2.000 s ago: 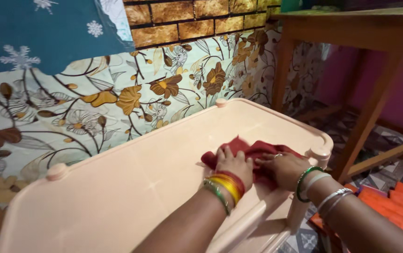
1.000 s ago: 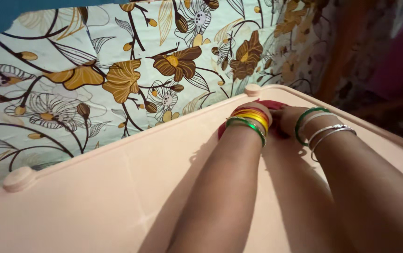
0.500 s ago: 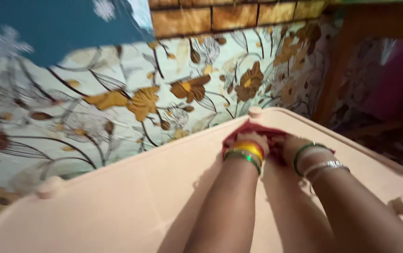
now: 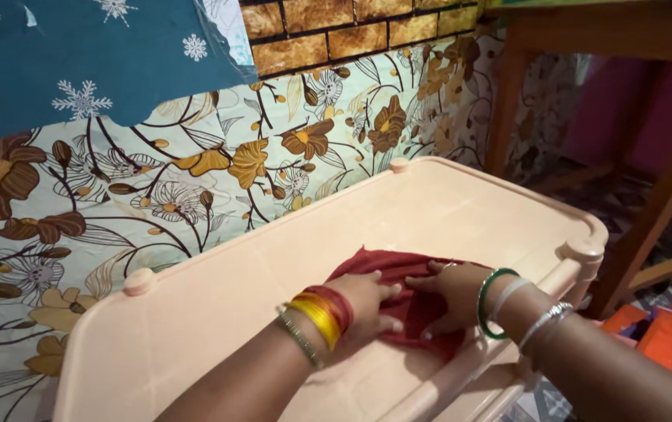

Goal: The person wipes the top and side of a beige plastic storage unit with a red cloth, then wipes the covers of several orange and green notebooks. The person handles the items one at a time and places them back on the floor.

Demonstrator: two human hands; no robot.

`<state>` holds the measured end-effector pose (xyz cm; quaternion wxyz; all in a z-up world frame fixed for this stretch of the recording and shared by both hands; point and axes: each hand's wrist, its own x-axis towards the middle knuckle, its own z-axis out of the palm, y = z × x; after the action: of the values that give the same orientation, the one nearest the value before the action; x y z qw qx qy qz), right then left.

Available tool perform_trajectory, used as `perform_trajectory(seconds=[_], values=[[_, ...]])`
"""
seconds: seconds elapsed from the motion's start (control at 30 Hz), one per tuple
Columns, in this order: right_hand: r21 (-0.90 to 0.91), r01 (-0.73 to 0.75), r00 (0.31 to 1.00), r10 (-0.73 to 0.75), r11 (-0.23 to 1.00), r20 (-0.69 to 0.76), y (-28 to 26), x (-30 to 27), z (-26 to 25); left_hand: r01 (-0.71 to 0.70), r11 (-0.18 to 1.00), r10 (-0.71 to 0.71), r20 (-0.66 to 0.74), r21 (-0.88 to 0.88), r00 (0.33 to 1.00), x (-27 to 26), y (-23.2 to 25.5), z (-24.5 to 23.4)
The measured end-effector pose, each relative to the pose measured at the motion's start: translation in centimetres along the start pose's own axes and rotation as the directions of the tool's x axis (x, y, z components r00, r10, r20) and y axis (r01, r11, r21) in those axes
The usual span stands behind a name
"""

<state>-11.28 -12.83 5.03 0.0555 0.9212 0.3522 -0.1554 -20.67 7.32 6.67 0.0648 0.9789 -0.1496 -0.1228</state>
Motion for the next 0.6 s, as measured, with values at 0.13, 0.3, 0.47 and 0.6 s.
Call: perform_trajectory(seconds=[0.13,0.3,0.47,0.6], values=[[-0.039,0.012,1.000,-0.011,0.999,0.019,-2.5,-1.6,-0.9,0.129,0.991,-0.133,0.093,0.039,0.987,-1.6,1.6,-1.1],[-0.037,-0.018,1.000,0.019,0.999,0.024,-2.0,1.7,-2.2,0.117,0.989,-0.126,0.096,0.096,0.987,4.2,-1.1,-1.3],[0.017,-0.005,1.000,0.006,1.000,-0.016,0.4,7.5,-3.1,-0.013,1.000,0.013,0.016,-0.018,1.000,11.4,-6.9,-0.7],[0.015,-0.007,1.000,0.007,1.000,-0.001,2.6,11.9,-4.1,-0.026,0.998,0.028,0.037,-0.052,0.999,15.3,-9.4,-2.3]])
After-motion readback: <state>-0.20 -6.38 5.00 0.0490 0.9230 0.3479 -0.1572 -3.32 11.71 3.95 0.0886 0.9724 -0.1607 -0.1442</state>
